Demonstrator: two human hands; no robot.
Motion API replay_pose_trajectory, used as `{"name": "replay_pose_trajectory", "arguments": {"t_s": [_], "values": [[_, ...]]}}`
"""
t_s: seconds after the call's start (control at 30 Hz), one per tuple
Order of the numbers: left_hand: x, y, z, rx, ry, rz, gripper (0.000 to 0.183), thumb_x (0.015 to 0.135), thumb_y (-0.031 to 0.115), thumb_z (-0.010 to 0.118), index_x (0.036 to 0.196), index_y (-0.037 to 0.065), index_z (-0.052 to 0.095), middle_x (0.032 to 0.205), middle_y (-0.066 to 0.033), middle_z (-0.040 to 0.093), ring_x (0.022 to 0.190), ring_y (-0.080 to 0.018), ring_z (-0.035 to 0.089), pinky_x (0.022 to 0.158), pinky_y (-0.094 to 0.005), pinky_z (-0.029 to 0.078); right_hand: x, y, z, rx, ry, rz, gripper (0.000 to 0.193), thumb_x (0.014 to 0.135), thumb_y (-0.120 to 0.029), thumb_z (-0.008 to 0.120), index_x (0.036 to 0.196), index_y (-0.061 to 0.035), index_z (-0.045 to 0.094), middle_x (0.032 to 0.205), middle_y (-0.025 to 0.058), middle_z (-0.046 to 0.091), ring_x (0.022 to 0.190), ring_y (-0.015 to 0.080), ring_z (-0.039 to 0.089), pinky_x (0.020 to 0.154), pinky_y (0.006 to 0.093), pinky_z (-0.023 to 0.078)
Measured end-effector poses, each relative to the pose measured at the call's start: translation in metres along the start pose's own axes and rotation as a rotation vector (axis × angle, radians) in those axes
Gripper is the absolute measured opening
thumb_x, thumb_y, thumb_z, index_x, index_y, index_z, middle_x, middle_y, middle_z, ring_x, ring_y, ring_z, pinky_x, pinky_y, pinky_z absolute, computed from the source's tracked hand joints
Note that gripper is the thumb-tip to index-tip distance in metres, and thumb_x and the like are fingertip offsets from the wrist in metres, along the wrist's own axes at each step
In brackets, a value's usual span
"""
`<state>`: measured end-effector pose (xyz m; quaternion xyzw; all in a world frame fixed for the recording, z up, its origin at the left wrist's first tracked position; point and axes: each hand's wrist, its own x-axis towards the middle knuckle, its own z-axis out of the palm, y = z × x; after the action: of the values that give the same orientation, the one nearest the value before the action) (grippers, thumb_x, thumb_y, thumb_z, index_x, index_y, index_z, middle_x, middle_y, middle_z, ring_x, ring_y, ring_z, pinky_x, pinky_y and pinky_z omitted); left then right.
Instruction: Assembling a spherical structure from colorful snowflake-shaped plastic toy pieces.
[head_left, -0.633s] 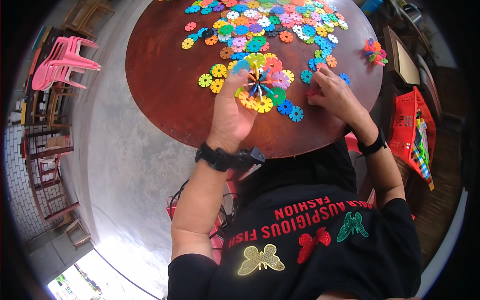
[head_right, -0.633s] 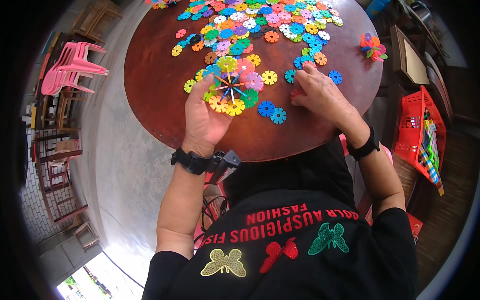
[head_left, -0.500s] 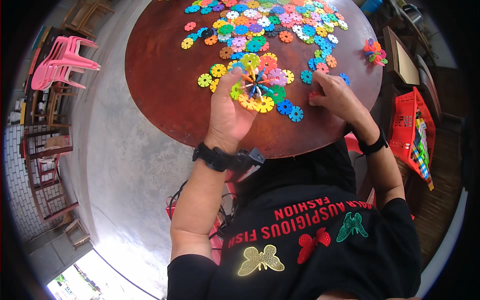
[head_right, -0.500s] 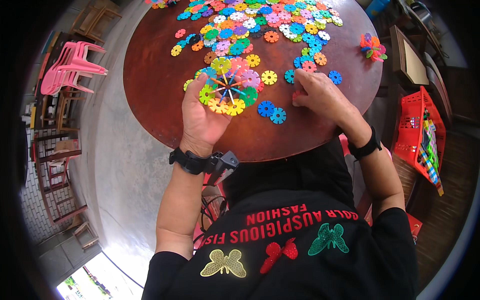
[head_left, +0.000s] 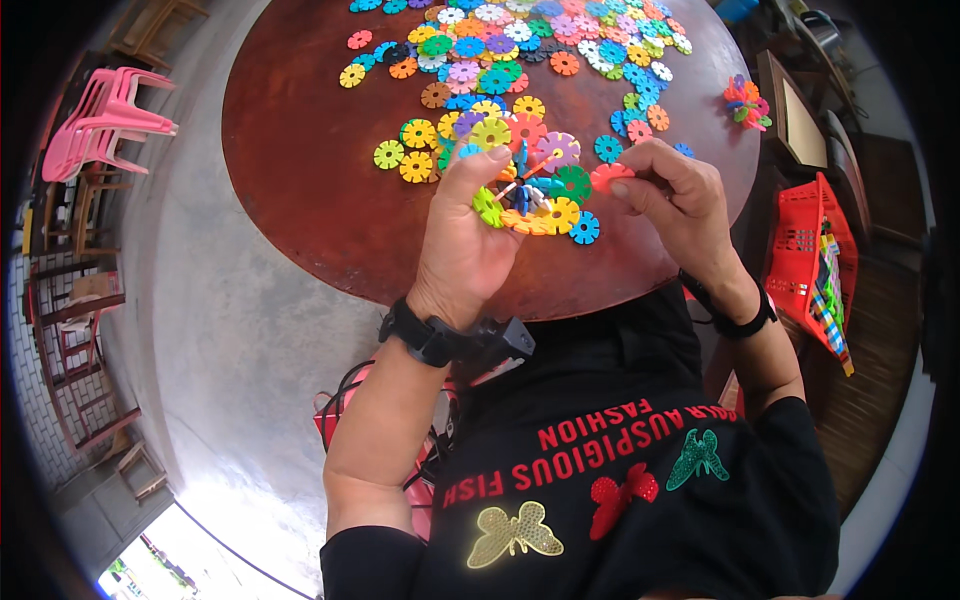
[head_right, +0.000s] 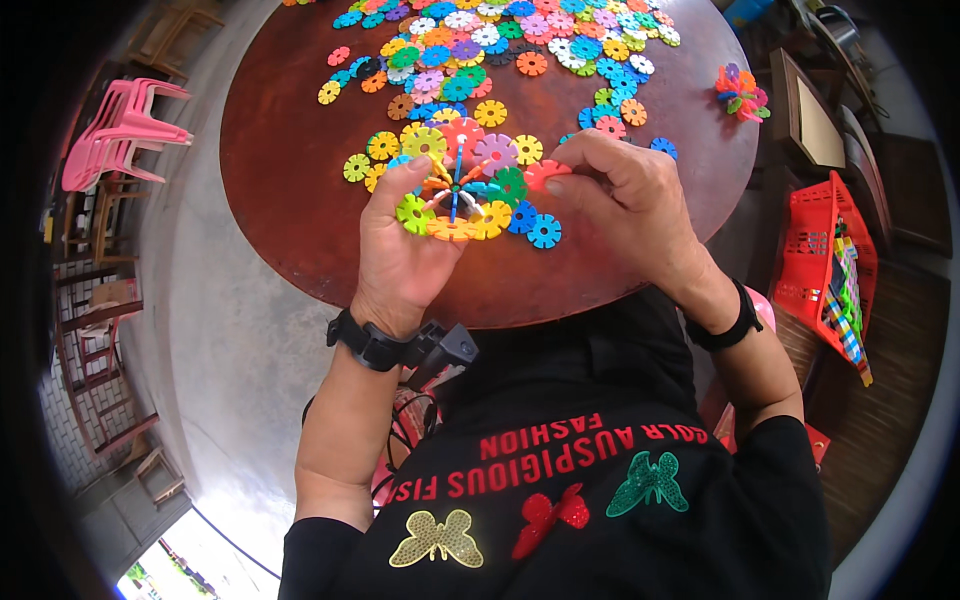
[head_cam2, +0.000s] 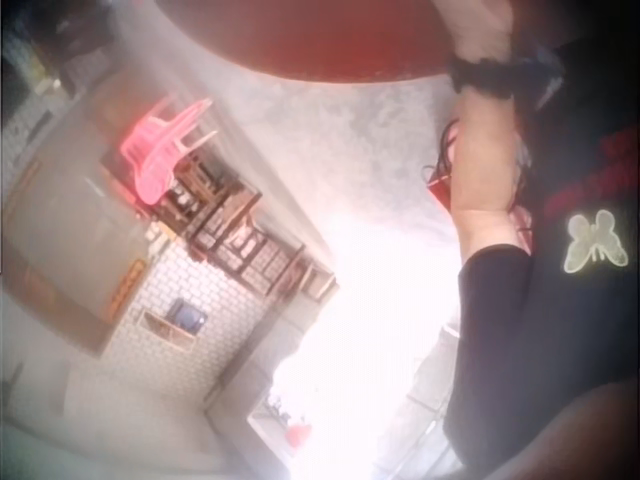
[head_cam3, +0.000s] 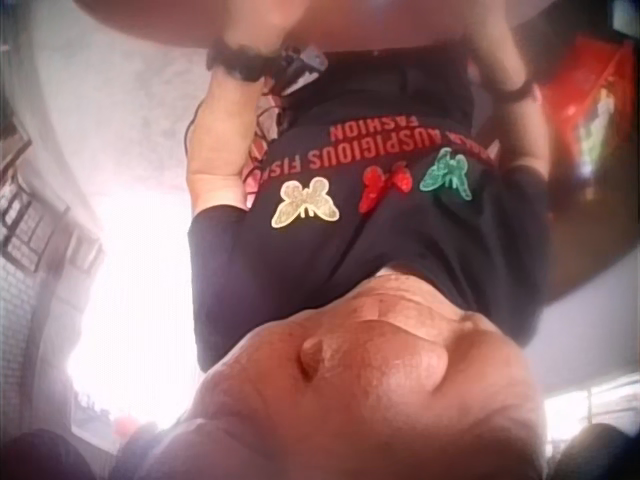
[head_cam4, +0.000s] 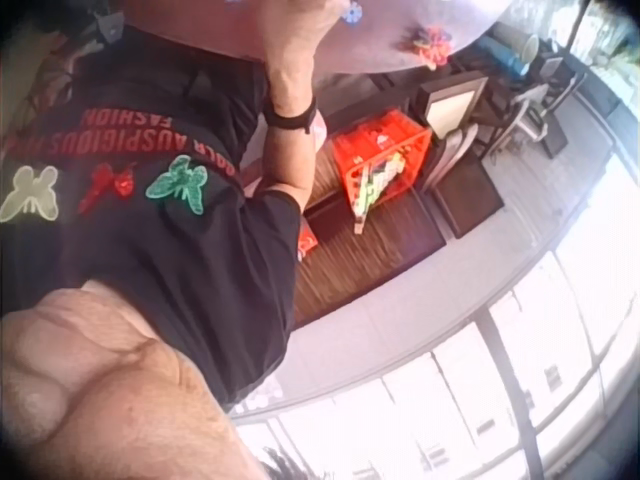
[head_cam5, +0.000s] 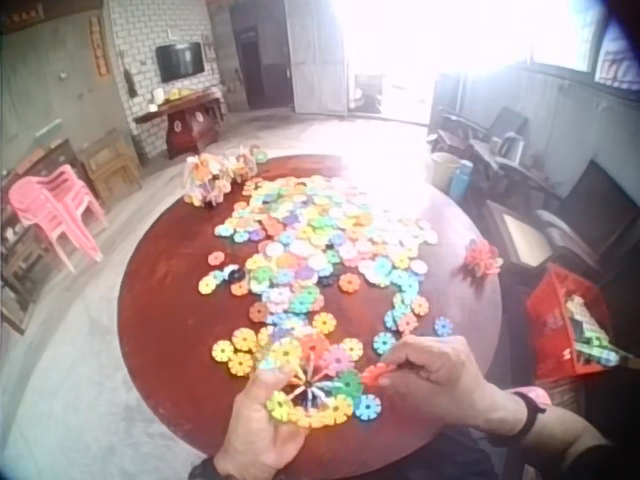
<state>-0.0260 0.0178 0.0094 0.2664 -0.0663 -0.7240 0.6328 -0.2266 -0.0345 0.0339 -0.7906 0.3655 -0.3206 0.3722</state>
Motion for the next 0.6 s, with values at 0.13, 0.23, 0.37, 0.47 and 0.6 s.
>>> {"name": "replay_pose_trajectory", "arguments": {"t_s": [0.13, 0.23, 0.37, 0.47, 0.6], "values": [[0.000, -0.001, -0.004, -0.019, -0.028, -0.020, 0.031, 0.087, 0.022, 0.061, 0.114, 0.009, 0.053, 0.104, -0.0031, 0.062, 0.096, -0.0169, 0.062, 0.079, -0.0344, 0.052, -0.001, 0.000, 0.000, -0.035, 0.018, -0.013, 0.010, 0.083, -0.007, 0.066, 0.089, -0.0004, 0.062, 0.077, 0.0093, 0.064, 0.066, 0.0194, 0.064, 0.059, 0.0269, 0.048], [0.000, -0.002, 0.001, -0.025, -0.009, -0.009, 0.030, 0.087, 0.025, 0.063, 0.111, 0.008, 0.054, 0.102, -0.0028, 0.062, 0.095, -0.0159, 0.062, 0.080, -0.0339, 0.052, -0.002, 0.004, 0.000, -0.163, -0.004, -0.091, 0.011, 0.083, -0.008, 0.066, 0.089, -0.0003, 0.061, 0.076, 0.0117, 0.063, 0.066, 0.0247, 0.063, 0.058, 0.0295, 0.048], [-0.002, 0.000, 0.003, -0.020, -0.054, -0.023, 0.030, 0.087, 0.025, 0.063, 0.110, 0.007, 0.055, 0.103, -0.0031, 0.062, 0.095, -0.0154, 0.062, 0.081, -0.0338, 0.052, -0.003, 0.000, 0.001, -0.231, -0.004, -0.170, 0.012, 0.084, -0.010, 0.066, 0.087, -0.0008, 0.059, 0.075, 0.0124, 0.061, 0.066, 0.0292, 0.062, 0.057, 0.0333, 0.048], [-0.002, -0.001, -0.001, 0.003, -0.073, -0.005, 0.030, 0.087, 0.023, 0.063, 0.111, 0.007, 0.054, 0.104, -0.0038, 0.062, 0.095, -0.0154, 0.062, 0.081, -0.0332, 0.052, -0.004, -0.002, 0.004, -0.344, -0.027, -0.246, 0.014, 0.084, -0.012, 0.066, 0.086, -0.0019, 0.057, 0.073, 0.0115, 0.060, 0.065, 0.0297, 0.061, 0.055, 0.0357, 0.048], [-0.001, -0.005, 0.004, 0.091, -0.072, 0.041, 0.033, 0.085, 0.019, 0.062, 0.114, 0.004, 0.052, 0.104, -0.0051, 0.061, 0.095, -0.0158, 0.062, 0.079, -0.0319, 0.053, -0.009, 0.005, 0.010, -0.451, -0.005, -0.325, 0.015, 0.081, -0.008, 0.067, 0.088, -0.0017, 0.056, 0.075, 0.0113, 0.061, 0.067, 0.0296, 0.062, 0.055, 0.0358, 0.048]]}}
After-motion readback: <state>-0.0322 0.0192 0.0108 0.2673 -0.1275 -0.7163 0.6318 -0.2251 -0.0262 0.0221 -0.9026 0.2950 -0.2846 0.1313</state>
